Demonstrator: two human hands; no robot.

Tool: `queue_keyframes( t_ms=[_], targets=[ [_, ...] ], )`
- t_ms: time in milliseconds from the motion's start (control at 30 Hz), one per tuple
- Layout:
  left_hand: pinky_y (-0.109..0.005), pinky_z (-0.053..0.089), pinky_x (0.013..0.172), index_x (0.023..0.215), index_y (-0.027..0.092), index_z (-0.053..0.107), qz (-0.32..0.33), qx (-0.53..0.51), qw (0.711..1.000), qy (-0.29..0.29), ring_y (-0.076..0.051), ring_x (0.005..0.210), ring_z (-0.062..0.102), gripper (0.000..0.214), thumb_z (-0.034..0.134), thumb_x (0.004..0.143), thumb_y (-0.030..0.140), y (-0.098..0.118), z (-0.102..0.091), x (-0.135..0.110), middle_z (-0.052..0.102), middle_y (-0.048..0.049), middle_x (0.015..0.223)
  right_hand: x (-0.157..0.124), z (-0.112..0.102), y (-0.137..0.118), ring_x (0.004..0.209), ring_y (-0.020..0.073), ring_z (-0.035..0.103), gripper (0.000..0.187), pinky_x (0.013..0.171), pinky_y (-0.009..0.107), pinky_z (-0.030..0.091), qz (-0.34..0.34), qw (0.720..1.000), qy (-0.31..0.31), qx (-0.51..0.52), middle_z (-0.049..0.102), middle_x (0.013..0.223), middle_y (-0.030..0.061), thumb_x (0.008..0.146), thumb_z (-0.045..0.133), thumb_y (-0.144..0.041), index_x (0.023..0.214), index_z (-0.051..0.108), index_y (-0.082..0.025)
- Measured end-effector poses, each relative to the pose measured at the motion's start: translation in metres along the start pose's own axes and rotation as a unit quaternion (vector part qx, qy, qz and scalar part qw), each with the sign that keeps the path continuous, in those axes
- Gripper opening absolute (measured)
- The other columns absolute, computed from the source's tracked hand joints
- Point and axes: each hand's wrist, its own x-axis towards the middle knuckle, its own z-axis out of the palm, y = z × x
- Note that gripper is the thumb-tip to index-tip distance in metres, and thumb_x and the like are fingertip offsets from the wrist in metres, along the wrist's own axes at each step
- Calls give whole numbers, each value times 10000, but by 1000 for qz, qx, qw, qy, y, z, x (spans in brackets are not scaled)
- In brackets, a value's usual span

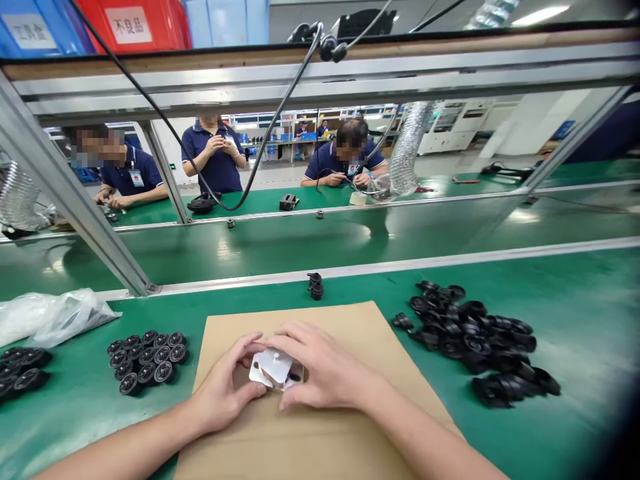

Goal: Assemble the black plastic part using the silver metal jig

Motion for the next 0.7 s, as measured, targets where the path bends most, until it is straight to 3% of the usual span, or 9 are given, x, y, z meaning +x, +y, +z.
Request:
queue_keyframes(
  t_ms=[100, 167, 200, 267, 333, 467, 533, 633, 700],
  targets=[
    [-411, 408, 1058, 1573, 305, 333, -3, 9, 1000, -12, -243, 1191, 567, 748, 711, 932, 226, 1, -2, 2, 600, -65, 1449, 1, -3, -8, 1231, 282, 578, 850, 1042, 398, 482, -7, 999, -33, 34, 606, 1377, 82, 840, 879, -241, 1567, 449, -335],
    [-413, 404, 1057, 1582, 320, 320, -9, 19, 1000, -11, -226, 1109, 573, 768, 718, 932, 222, 1, -3, 2, 607, -56, 1441, 0, -4, -13, 1083, 296, 614, 744, 977, 438, 506, 28, 999, -36, -20, 651, 1198, 83, 836, 890, -325, 1495, 547, -300],
    [-415, 406, 1051, 1582, 320, 319, -5, 19, 1000, -10, -227, 1104, 573, 764, 717, 937, 226, 0, -3, 2, 608, -58, 1440, -1, -5, -15, 1052, 312, 610, 784, 967, 470, 506, 48, 997, -30, -45, 648, 1159, 88, 799, 917, -394, 1488, 559, -288],
    [-418, 415, 1039, 1583, 314, 313, 12, 13, 1000, -9, -247, 1159, 572, 753, 711, 948, 243, -1, -2, 1, 604, -72, 1445, -2, -7, -16, 1144, 345, 586, 963, 1030, 510, 487, 58, 998, -22, -24, 620, 1275, 108, 743, 945, -420, 1569, 465, -303],
    [-427, 420, 1038, 1587, 304, 304, 22, 11, 1000, -8, -263, 1188, 572, 754, 711, 953, 266, -2, -1, 1, 603, -85, 1443, -2, -8, -16, 1253, 312, 556, 1004, 1093, 463, 467, 32, 997, -32, 69, 588, 1400, 81, 793, 882, -258, 1632, 343, -367],
    [-450, 431, 1063, 1595, 270, 307, -9, 22, 1000, -9, -257, 1113, 597, 777, 727, 941, 290, -1, -1, 0, 639, -95, 1337, 4, -4, -18, 1126, 256, 592, 760, 1005, 391, 503, -4, 991, -59, 120, 686, 1174, 42, 874, 746, -106, 1546, 490, -352],
    [-455, 441, 1064, 1592, 256, 315, -17, 18, 1000, -4, -263, 1128, 597, 776, 730, 939, 303, -2, -1, 0, 625, -108, 1345, 5, -3, -18, 1213, 265, 566, 776, 1065, 403, 482, -4, 991, -65, 115, 650, 1291, 56, 856, 797, -127, 1535, 495, -348],
    [-460, 441, 1058, 1582, 267, 333, -2, 12, 1000, 2, -273, 1172, 581, 754, 727, 941, 301, -5, 0, -1, 579, -117, 1422, -2, -5, -13, 1418, 301, 462, 980, 1169, 434, 430, 54, 989, -66, 118, 482, 1555, 72, 769, 896, -209, 1594, 388, -358],
    [-468, 424, 1080, 1585, 291, 333, 10, 9, 1000, -3, -274, 1210, 570, 743, 711, 945, 274, -7, 0, -1, 573, -103, 1435, -8, -9, -7, 1384, 335, 505, 997, 1131, 457, 465, 122, 985, -62, 101, 522, 1527, 92, 722, 932, -296, 1576, 419, -326]
  ],
)
